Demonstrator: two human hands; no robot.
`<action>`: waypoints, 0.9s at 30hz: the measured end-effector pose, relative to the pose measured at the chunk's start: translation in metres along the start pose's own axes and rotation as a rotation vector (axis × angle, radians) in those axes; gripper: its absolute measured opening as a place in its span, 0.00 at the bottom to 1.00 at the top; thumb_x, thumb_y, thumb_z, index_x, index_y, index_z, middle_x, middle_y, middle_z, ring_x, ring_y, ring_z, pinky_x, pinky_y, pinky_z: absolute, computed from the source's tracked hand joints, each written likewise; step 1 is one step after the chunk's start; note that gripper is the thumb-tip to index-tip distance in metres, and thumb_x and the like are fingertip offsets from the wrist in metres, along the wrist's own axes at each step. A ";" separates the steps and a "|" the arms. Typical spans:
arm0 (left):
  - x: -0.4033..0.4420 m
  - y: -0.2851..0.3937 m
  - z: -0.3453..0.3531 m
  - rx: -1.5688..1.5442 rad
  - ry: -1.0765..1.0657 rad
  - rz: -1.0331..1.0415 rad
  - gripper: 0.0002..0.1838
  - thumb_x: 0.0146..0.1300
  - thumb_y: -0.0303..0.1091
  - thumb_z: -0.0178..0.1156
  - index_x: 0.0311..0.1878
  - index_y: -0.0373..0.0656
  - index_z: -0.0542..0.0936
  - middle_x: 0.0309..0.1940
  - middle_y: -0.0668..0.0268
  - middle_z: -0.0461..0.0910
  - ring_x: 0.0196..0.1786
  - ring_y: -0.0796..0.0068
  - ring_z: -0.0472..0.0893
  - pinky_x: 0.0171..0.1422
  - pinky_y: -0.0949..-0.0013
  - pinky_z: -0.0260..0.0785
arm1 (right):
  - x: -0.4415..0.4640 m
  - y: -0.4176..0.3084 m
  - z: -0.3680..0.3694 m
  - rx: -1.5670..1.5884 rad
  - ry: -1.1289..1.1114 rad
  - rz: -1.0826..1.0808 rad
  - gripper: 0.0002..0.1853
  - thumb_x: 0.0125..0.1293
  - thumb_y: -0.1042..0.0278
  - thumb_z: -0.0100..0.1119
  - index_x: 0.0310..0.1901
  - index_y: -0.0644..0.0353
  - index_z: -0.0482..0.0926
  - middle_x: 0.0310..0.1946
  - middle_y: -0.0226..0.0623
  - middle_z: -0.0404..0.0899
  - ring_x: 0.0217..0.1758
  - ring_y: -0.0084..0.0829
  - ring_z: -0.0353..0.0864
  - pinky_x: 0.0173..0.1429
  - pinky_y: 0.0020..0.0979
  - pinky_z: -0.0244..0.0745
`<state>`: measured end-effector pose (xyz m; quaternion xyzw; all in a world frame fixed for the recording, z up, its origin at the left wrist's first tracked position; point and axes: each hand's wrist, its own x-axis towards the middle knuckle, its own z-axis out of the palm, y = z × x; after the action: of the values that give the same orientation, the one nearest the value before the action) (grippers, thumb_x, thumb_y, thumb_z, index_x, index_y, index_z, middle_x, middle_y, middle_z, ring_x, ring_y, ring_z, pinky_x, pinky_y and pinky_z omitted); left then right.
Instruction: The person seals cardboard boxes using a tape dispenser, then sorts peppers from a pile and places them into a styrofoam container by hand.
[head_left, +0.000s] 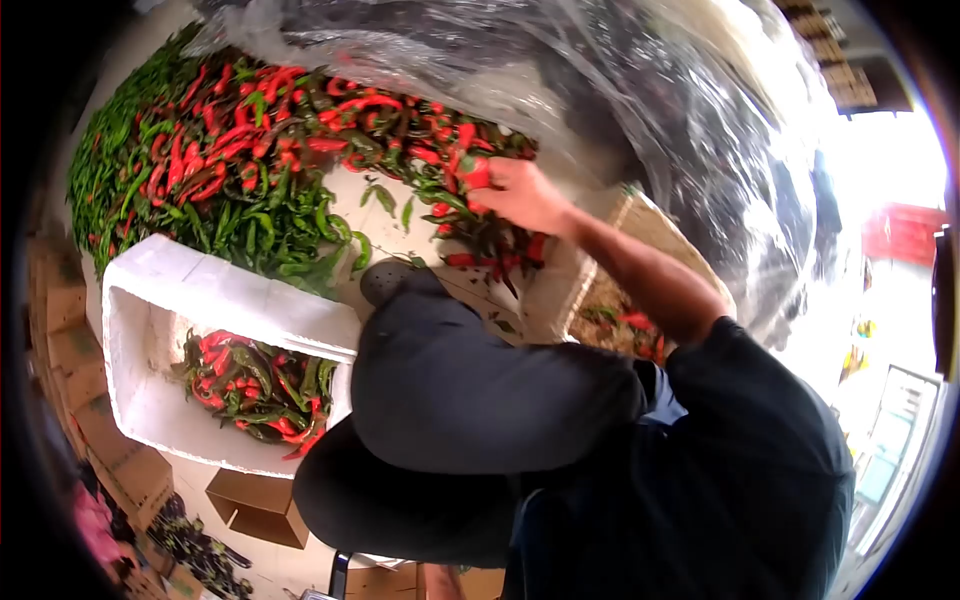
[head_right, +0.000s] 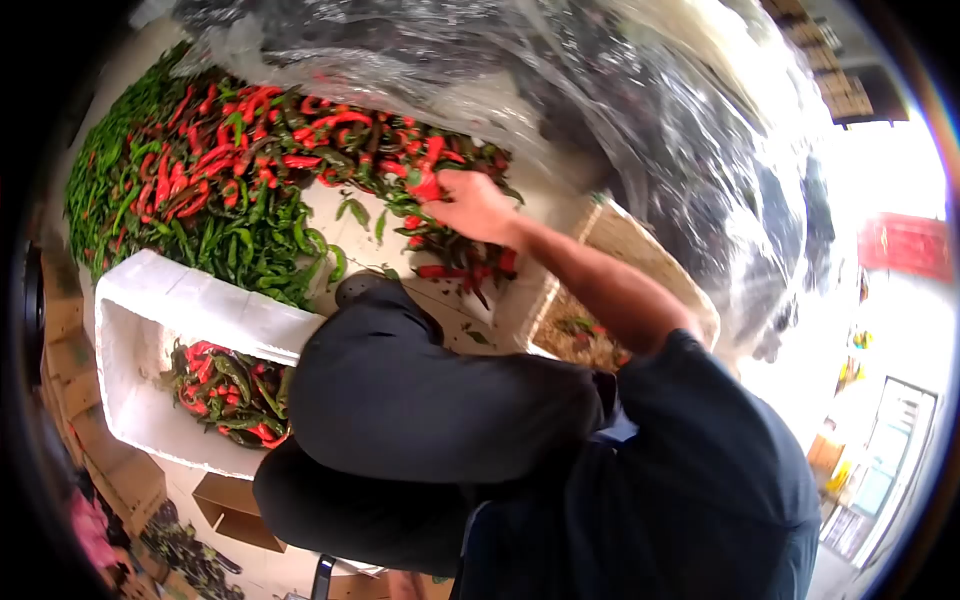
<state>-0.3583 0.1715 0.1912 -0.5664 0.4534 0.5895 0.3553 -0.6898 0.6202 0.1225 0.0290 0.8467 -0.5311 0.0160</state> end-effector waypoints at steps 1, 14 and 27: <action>-0.002 -0.003 0.002 0.014 -0.013 0.017 0.25 0.72 0.44 0.58 0.65 0.38 0.74 0.55 0.58 0.82 0.53 0.64 0.84 0.50 0.63 0.82 | -0.027 -0.029 -0.042 -0.068 -0.050 0.081 0.13 0.67 0.63 0.66 0.44 0.65 0.78 0.29 0.39 0.80 0.31 0.27 0.79 0.41 0.35 0.74; -0.038 -0.049 0.006 0.044 -0.164 0.261 0.24 0.72 0.44 0.58 0.65 0.39 0.74 0.55 0.58 0.82 0.54 0.64 0.83 0.50 0.63 0.81 | -0.250 -0.050 -0.205 -0.841 -0.581 0.486 0.26 0.64 0.60 0.64 0.63 0.59 0.77 0.53 0.51 0.84 0.58 0.50 0.83 0.63 0.46 0.75; 0.019 -0.058 0.022 -0.031 -0.383 0.048 0.27 0.72 0.42 0.59 0.67 0.35 0.72 0.58 0.58 0.81 0.56 0.64 0.84 0.52 0.66 0.82 | -0.041 -0.201 -0.275 -1.033 -0.127 -0.162 0.20 0.68 0.63 0.59 0.57 0.65 0.76 0.39 0.49 0.84 0.41 0.46 0.85 0.50 0.42 0.79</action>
<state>-0.3139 0.2099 0.1632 -0.4382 0.3819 0.7017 0.4119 -0.6615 0.7796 0.4253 -0.0806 0.9950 -0.0446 0.0382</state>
